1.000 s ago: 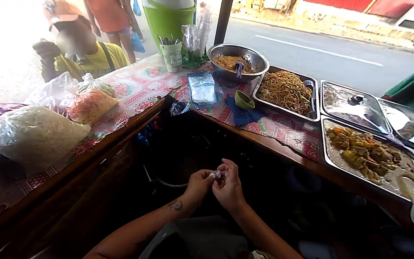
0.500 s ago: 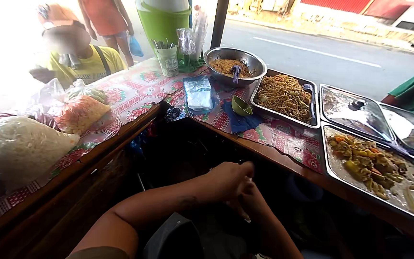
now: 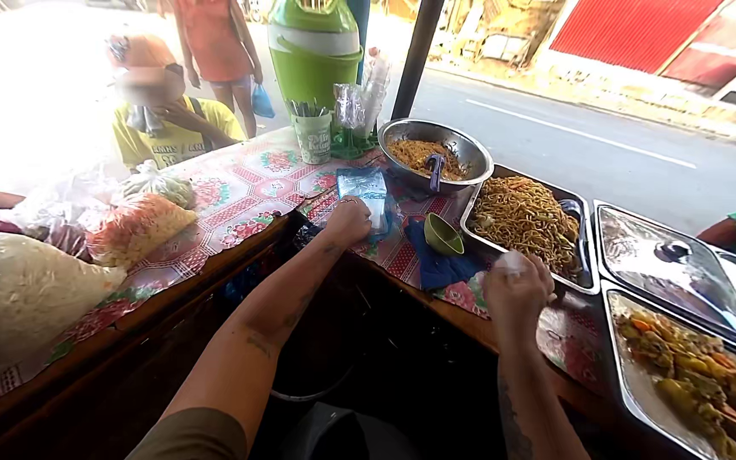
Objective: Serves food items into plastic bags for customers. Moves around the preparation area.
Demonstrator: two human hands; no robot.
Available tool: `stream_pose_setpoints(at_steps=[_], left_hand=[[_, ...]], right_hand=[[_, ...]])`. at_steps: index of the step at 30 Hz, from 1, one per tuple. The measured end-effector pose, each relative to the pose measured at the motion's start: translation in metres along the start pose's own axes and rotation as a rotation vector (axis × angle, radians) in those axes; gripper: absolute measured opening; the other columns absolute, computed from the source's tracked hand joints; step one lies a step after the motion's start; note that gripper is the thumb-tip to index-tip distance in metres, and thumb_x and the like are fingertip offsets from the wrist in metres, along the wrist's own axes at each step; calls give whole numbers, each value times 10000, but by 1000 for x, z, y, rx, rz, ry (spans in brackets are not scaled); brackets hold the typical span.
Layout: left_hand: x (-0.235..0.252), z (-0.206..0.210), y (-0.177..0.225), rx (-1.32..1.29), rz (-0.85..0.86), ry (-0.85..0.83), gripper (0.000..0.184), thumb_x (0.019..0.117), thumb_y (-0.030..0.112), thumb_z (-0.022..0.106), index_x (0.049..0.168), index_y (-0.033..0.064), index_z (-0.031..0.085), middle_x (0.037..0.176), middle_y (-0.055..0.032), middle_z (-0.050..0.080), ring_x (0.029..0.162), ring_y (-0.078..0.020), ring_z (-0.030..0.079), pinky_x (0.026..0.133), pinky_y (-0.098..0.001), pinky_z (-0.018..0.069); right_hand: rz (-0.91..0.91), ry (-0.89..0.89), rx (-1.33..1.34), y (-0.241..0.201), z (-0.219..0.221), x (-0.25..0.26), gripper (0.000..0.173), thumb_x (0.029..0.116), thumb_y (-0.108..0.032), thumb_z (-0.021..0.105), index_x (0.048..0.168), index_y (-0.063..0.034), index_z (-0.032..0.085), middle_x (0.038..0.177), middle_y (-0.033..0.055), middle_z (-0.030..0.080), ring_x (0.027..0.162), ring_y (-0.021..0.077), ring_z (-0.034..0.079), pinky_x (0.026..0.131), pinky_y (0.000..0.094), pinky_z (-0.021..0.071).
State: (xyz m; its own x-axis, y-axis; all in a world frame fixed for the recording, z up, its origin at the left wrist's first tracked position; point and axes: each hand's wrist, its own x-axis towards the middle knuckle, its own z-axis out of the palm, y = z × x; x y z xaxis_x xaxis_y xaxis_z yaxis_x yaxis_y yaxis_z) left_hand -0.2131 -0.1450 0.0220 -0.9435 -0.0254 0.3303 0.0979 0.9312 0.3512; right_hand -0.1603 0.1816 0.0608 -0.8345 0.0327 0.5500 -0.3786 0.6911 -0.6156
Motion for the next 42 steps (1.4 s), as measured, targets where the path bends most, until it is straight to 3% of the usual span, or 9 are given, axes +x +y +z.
stream_pose_setpoints(at_steps=[4,9,13,17,19,24,28,33,42], left_hand=[[12,-26,1,-191,-63,-45,264,987,230,669,1050,-15,746,1105,-209,709,1117,-372,653,998,-574,484],[18,-62,-1,-221,36,-249,281,1036,211,604,1067,-30,745,1026,-205,726,1028,-344,681,965,-564,483],[7,-65,5,44,-8,22,164,926,47,668,1078,16,720,1111,-202,693,1122,-410,638,970,-630,479],[-18,-38,26,-24,-64,395,184,925,121,695,1041,-21,676,1081,-224,663,1010,-405,663,851,-590,538],[-26,-15,42,-114,-14,279,192,935,170,673,947,-18,710,1013,-204,696,999,-376,683,859,-563,554],[0,-6,37,3,-173,-226,462,1049,297,521,1361,-36,593,1539,-199,474,1499,-380,329,1241,-544,215],[-7,-23,27,-81,-192,-191,407,1019,299,556,1202,-42,685,1323,-232,637,1364,-402,495,1180,-605,298],[-47,-27,18,-299,-165,134,419,988,161,627,1367,-16,607,1462,-214,550,1365,-361,522,1139,-556,410],[-211,1,125,-1805,-393,-341,578,1099,435,250,1553,77,272,1417,-113,549,1253,-184,579,1028,-395,500]], right_hand=[[-401,5,196,-47,66,13,388,905,-107,637,1223,116,648,1324,336,582,1281,460,548,1068,532,475],[-462,-439,283,-88,159,59,737,772,-114,833,1430,24,531,1412,271,554,1366,455,467,1151,592,363],[-454,-480,305,-85,189,71,225,954,-170,714,1106,-14,767,1220,231,682,1244,401,585,1103,549,431],[-289,-460,435,-81,181,66,228,1014,-137,622,1062,38,760,1109,213,726,1139,338,658,1046,491,485],[-256,-442,373,-78,175,72,305,1049,-185,558,1134,45,739,1138,221,724,1138,338,673,1049,493,497],[-243,-181,501,-93,165,67,306,1068,-108,481,1103,130,670,1017,224,716,964,262,699,925,411,548],[36,-73,1103,-114,129,43,180,1092,-114,406,1066,2,541,808,-50,596,711,-9,626,706,189,570],[551,-260,1497,-104,57,-2,314,1146,-273,248,1215,-65,474,892,66,693,782,183,723,707,378,633],[864,-352,1696,-78,-21,-113,469,1130,-288,212,1106,-45,612,958,113,740,894,214,754,783,407,648]])
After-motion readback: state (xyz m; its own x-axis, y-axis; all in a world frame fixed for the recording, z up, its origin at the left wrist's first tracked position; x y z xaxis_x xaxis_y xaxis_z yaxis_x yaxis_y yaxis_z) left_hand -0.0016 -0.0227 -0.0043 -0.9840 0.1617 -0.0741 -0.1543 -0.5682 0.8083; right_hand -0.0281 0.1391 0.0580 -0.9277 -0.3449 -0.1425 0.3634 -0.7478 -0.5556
